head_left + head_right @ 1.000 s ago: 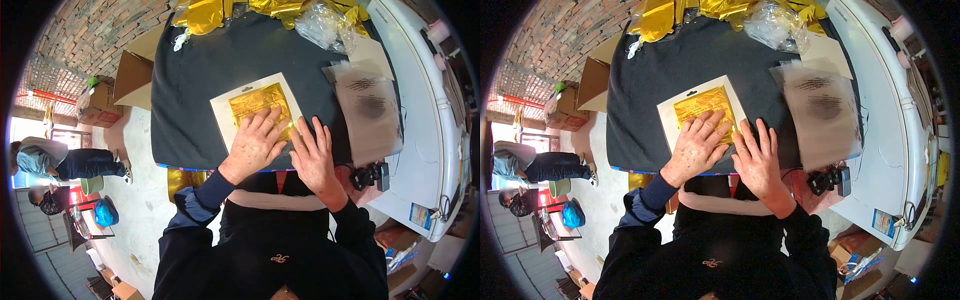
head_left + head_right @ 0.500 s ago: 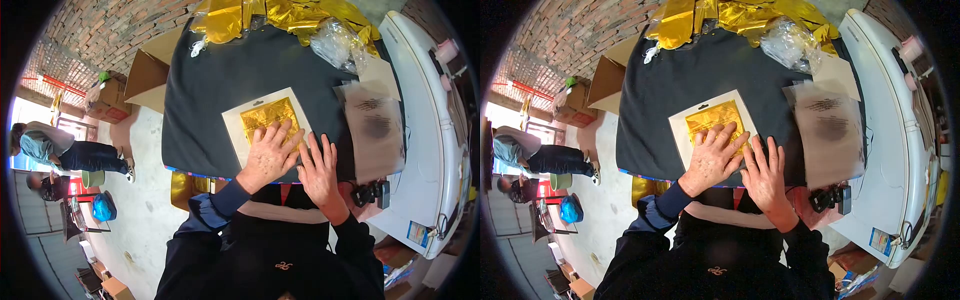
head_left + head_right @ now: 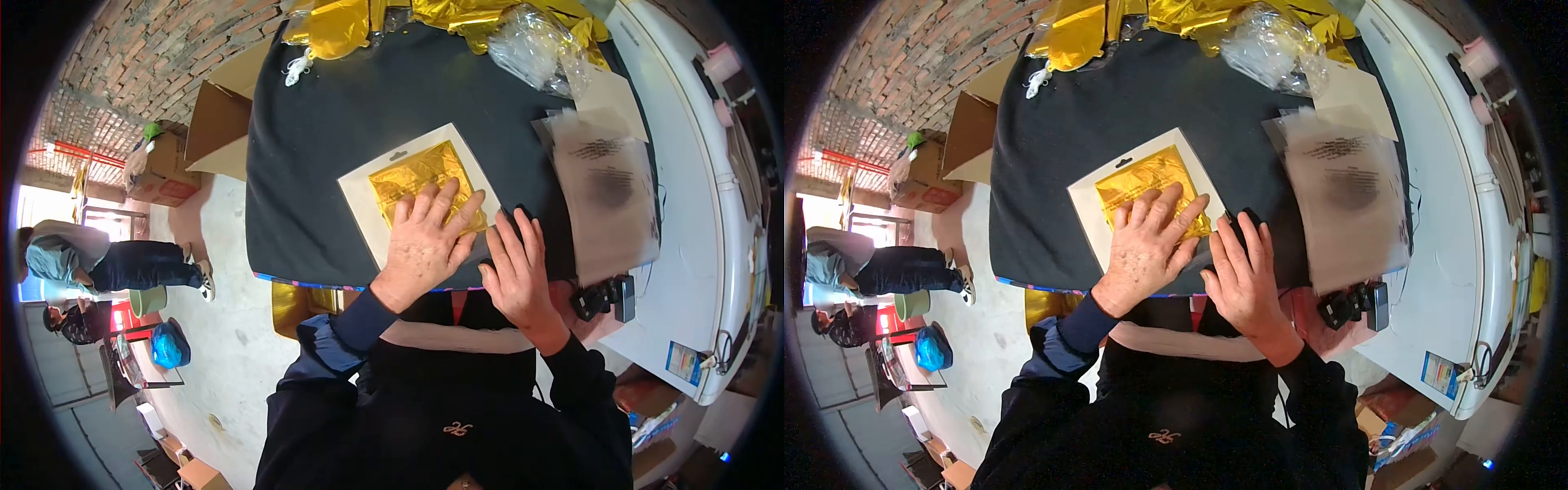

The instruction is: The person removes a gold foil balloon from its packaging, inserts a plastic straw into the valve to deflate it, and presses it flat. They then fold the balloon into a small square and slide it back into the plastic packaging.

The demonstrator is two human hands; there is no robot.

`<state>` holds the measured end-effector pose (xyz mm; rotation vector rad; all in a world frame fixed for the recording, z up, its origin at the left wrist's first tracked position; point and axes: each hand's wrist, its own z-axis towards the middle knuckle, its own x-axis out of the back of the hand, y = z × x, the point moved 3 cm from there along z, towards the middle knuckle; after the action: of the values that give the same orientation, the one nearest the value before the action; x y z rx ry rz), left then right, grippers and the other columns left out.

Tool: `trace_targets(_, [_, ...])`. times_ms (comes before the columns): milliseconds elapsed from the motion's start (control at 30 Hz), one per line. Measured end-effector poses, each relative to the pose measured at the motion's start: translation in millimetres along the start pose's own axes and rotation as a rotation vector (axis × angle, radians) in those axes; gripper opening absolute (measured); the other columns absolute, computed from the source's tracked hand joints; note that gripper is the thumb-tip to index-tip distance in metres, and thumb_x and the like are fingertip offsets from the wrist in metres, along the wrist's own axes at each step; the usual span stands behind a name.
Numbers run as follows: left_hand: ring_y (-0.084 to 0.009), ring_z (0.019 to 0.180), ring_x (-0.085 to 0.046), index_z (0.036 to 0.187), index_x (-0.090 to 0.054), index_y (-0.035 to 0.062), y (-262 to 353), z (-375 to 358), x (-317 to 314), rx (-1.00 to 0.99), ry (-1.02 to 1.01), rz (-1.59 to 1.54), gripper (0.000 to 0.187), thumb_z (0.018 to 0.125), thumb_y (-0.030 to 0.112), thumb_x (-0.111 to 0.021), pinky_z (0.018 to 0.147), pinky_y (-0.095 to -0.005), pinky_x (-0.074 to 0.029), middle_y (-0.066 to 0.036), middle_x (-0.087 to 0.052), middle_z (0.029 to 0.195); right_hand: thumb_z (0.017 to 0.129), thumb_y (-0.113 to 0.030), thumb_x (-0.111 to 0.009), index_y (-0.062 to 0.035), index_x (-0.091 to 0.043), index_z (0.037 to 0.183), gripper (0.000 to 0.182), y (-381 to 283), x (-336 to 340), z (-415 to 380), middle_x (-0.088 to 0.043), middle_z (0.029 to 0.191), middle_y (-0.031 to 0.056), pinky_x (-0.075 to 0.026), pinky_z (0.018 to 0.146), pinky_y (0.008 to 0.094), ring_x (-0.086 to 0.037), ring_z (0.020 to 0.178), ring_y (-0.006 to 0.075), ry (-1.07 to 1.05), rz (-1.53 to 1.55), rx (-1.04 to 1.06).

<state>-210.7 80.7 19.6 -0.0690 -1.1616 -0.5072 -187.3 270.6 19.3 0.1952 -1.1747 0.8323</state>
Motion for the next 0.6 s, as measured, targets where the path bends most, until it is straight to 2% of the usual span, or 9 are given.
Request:
trace_targets(267, [-0.0309, 0.133, -0.055, 0.155, -0.064, 0.0268, 0.6, 0.9, 0.7, 0.021, 0.004, 0.001, 0.060, 0.097, 0.039, -0.074, 0.105, -0.0466, -0.040, -0.010, -0.060, 0.151, 0.083, -0.015, -0.084, 0.0115, -0.068, 0.135, 0.061, 1.2, -4.8, -1.9, -0.059, 0.154, 0.0223, -0.032, 0.126, 0.0696, -0.047, 0.151, 0.0454, 0.043, -0.038, 0.052])
trace_targets(400, [-0.0347, 0.132, -0.056, 0.151, -0.066, 0.0213, 3.5, 1.7, 0.6, 0.044, 0.032, 0.007, 0.058, 0.097, 0.039, -0.074, 0.104, -0.0488, -0.043, -0.016, -0.061, 0.148, 0.083, -0.016, -0.084, 0.0116, -0.069, 0.135, 0.060, 0.5, -4.5, -1.6, -0.059, 0.155, 0.0225, -0.032, 0.125, 0.0708, -0.047, 0.151, 0.0450, 0.040, -0.046, 0.055])
trace_targets(600, [-0.0358, 0.133, -0.055, 0.150, -0.067, 0.0199, -0.5, 1.2, -0.2, 0.024, 0.033, -0.024, 0.056, 0.097, 0.038, -0.074, 0.106, -0.0484, -0.043, -0.017, -0.059, 0.150, 0.085, -0.016, -0.083, 0.0111, -0.070, 0.134, 0.057, 1.2, -5.1, -2.3, -0.059, 0.155, 0.0230, -0.032, 0.126, 0.0708, -0.046, 0.151, 0.0452, 0.048, -0.049, 0.062])
